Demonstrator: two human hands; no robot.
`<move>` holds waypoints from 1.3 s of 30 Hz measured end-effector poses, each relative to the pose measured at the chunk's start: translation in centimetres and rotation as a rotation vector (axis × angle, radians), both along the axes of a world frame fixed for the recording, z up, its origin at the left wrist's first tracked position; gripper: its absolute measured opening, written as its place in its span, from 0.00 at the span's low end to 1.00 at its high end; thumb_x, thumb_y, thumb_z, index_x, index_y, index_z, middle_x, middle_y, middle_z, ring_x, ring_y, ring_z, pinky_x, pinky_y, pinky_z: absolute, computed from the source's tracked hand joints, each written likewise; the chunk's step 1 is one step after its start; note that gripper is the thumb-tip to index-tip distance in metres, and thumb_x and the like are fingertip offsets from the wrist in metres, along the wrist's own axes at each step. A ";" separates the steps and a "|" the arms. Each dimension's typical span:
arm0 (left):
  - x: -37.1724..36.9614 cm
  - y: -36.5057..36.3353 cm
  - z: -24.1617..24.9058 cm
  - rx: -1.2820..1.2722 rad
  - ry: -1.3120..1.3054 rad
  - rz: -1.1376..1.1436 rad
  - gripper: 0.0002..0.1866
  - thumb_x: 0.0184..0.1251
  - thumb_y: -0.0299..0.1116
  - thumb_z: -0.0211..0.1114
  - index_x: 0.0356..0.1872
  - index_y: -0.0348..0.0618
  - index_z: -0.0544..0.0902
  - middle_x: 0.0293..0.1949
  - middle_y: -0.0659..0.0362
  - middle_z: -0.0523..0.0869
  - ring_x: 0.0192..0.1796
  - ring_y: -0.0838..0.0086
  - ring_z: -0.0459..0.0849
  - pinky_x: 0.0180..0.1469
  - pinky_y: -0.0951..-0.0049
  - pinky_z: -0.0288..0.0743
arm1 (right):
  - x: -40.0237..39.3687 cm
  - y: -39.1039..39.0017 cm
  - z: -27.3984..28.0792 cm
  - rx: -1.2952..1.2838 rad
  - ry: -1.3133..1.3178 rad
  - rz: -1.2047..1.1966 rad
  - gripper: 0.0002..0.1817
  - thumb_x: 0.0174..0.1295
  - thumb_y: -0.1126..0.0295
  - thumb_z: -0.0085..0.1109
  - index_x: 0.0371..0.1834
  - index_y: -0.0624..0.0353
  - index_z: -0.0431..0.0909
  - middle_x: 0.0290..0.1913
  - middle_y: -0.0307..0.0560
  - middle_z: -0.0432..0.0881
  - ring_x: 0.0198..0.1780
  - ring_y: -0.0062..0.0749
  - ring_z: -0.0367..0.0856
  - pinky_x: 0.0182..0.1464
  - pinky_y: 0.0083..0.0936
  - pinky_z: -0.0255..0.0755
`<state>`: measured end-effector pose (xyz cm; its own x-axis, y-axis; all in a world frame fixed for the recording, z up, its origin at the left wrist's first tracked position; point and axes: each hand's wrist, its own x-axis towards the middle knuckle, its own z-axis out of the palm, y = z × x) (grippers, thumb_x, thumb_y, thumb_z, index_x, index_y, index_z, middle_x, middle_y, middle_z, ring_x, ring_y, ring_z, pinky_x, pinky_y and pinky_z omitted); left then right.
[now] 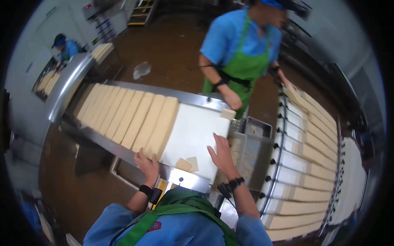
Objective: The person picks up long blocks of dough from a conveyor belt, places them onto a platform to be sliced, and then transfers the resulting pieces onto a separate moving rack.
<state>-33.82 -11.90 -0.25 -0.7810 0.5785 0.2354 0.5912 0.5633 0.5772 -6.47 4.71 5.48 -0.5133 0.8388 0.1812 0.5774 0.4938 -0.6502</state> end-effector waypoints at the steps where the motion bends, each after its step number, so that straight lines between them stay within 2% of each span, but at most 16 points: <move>1: -1.2 -0.4 -0.6 -0.052 -0.036 0.067 0.35 0.64 0.37 0.73 0.70 0.35 0.71 0.63 0.39 0.67 0.64 0.43 0.73 0.71 0.52 0.66 | -3.3 2.2 -1.1 0.061 0.018 0.078 0.33 0.70 0.64 0.64 0.74 0.69 0.67 0.64 0.67 0.74 0.67 0.61 0.70 0.73 0.48 0.63; 3: -2.7 -1.0 -1.0 -0.107 -0.075 0.147 0.38 0.63 0.39 0.75 0.71 0.35 0.69 0.62 0.38 0.66 0.63 0.42 0.73 0.69 0.51 0.69 | -9.7 6.1 -3.5 0.128 0.017 0.184 0.32 0.69 0.64 0.65 0.71 0.70 0.70 0.60 0.66 0.75 0.63 0.60 0.72 0.70 0.48 0.66; 5: -3.0 -0.9 -0.9 -0.028 -0.340 -0.068 0.43 0.60 0.41 0.77 0.72 0.32 0.68 0.62 0.37 0.65 0.63 0.41 0.73 0.66 0.50 0.71 | -15.4 9.5 -5.3 0.146 -0.018 0.224 0.32 0.66 0.63 0.67 0.69 0.70 0.72 0.59 0.65 0.75 0.61 0.60 0.72 0.67 0.48 0.67; 9: -2.4 0.3 -1.5 -0.021 -0.332 -0.182 0.45 0.58 0.40 0.79 0.72 0.31 0.66 0.61 0.37 0.65 0.62 0.39 0.73 0.64 0.49 0.73 | -23.1 14.8 -7.9 0.184 -0.098 0.189 0.32 0.64 0.60 0.69 0.67 0.68 0.75 0.59 0.60 0.75 0.62 0.57 0.71 0.65 0.50 0.68; 13: -2.4 1.3 -0.8 -0.046 -0.376 -0.163 0.45 0.57 0.37 0.80 0.72 0.32 0.66 0.60 0.37 0.65 0.62 0.40 0.73 0.64 0.50 0.73 | -26.6 16.9 -8.4 0.196 -0.285 0.139 0.33 0.62 0.56 0.69 0.67 0.65 0.76 0.58 0.57 0.75 0.63 0.51 0.71 0.64 0.50 0.67; 15: -2.4 1.6 -0.7 -0.070 -0.356 -0.158 0.45 0.56 0.36 0.81 0.72 0.32 0.66 0.60 0.38 0.66 0.59 0.40 0.76 0.62 0.52 0.75 | -27.3 17.3 -8.5 0.238 -0.407 0.085 0.29 0.62 0.55 0.70 0.62 0.60 0.80 0.56 0.53 0.76 0.62 0.47 0.71 0.61 0.51 0.64; 20: -1.7 1.8 -0.9 -0.124 -0.379 -0.144 0.47 0.55 0.36 0.82 0.73 0.32 0.63 0.60 0.38 0.66 0.60 0.40 0.75 0.62 0.52 0.74 | -28.6 17.2 -8.3 0.238 -0.531 0.031 0.24 0.62 0.51 0.68 0.53 0.58 0.84 0.53 0.50 0.76 0.61 0.45 0.71 0.58 0.50 0.62; 22: -1.5 2.4 -0.7 -0.148 -0.362 -0.141 0.48 0.55 0.36 0.82 0.73 0.33 0.62 0.60 0.38 0.66 0.61 0.40 0.75 0.62 0.51 0.74 | -28.5 17.4 -8.8 0.249 -0.598 0.005 0.24 0.63 0.50 0.67 0.50 0.58 0.86 0.53 0.49 0.75 0.61 0.44 0.70 0.57 0.50 0.62; 25: -1.2 2.7 -0.6 -0.173 -0.376 -0.136 0.47 0.55 0.35 0.82 0.72 0.34 0.63 0.61 0.39 0.66 0.61 0.40 0.75 0.62 0.51 0.74 | -27.3 17.2 -9.1 0.271 -0.502 0.032 0.25 0.63 0.48 0.66 0.47 0.60 0.86 0.52 0.54 0.78 0.58 0.47 0.75 0.55 0.49 0.62; 27: -0.9 2.9 -0.9 -0.165 -0.342 -0.143 0.46 0.54 0.35 0.82 0.71 0.35 0.65 0.61 0.39 0.66 0.61 0.41 0.75 0.61 0.50 0.74 | -25.1 17.4 -8.8 0.101 -0.543 0.051 0.26 0.63 0.48 0.66 0.45 0.64 0.84 0.48 0.60 0.81 0.53 0.55 0.80 0.57 0.51 0.66; 28: -0.9 3.0 -0.7 -0.165 -0.340 -0.154 0.46 0.54 0.35 0.82 0.71 0.35 0.65 0.61 0.39 0.66 0.61 0.41 0.75 0.61 0.50 0.74 | -23.3 17.5 -9.1 0.099 -0.542 0.040 0.26 0.63 0.48 0.66 0.45 0.64 0.84 0.48 0.60 0.81 0.53 0.55 0.80 0.57 0.51 0.66; 30: -0.7 3.6 -0.1 -0.175 -0.326 -0.244 0.45 0.53 0.37 0.83 0.69 0.37 0.66 0.60 0.39 0.67 0.61 0.42 0.75 0.61 0.50 0.74 | -18.4 17.5 -10.2 0.209 -0.392 -0.096 0.28 0.64 0.47 0.65 0.46 0.67 0.83 0.45 0.66 0.84 0.51 0.62 0.82 0.61 0.54 0.70; 34: -0.4 4.8 0.0 -0.194 -0.235 -0.456 0.48 0.49 0.40 0.85 0.70 0.39 0.67 0.61 0.38 0.68 0.63 0.42 0.75 0.63 0.51 0.75 | -9.3 14.9 -9.9 0.150 -0.398 -0.357 0.30 0.66 0.45 0.63 0.49 0.68 0.81 0.48 0.67 0.84 0.55 0.64 0.81 0.64 0.53 0.72; 36: -0.7 6.0 0.4 -0.365 -0.214 -0.498 0.53 0.45 0.43 0.86 0.72 0.39 0.66 0.64 0.35 0.69 0.66 0.41 0.74 0.65 0.51 0.75 | -6.5 13.9 -11.9 0.258 -0.448 -0.381 0.31 0.69 0.45 0.62 0.53 0.69 0.79 0.52 0.69 0.83 0.58 0.63 0.80 0.62 0.54 0.73; 38: -1.0 6.0 -3.0 -0.350 -0.245 -0.538 0.57 0.46 0.47 0.86 0.78 0.42 0.64 0.72 0.34 0.67 0.69 0.39 0.74 0.69 0.48 0.74 | -6.9 12.1 -9.3 0.046 -0.234 -0.413 0.31 0.68 0.46 0.65 0.55 0.67 0.79 0.54 0.69 0.82 0.58 0.64 0.79 0.63 0.52 0.74; 39: -0.2 6.5 -2.8 -0.402 -0.182 -0.498 0.56 0.45 0.46 0.86 0.77 0.42 0.65 0.71 0.35 0.68 0.68 0.40 0.75 0.69 0.48 0.74 | -6.8 12.0 -9.8 0.036 -0.131 -0.406 0.32 0.65 0.46 0.67 0.53 0.68 0.79 0.53 0.68 0.82 0.57 0.63 0.80 0.62 0.51 0.74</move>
<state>-33.98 -5.38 -3.08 -0.4043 0.8957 -0.1849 0.7494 0.4404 0.4944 -13.22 16.71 -4.37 -0.1630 0.9719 0.1698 0.8062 0.2304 -0.5449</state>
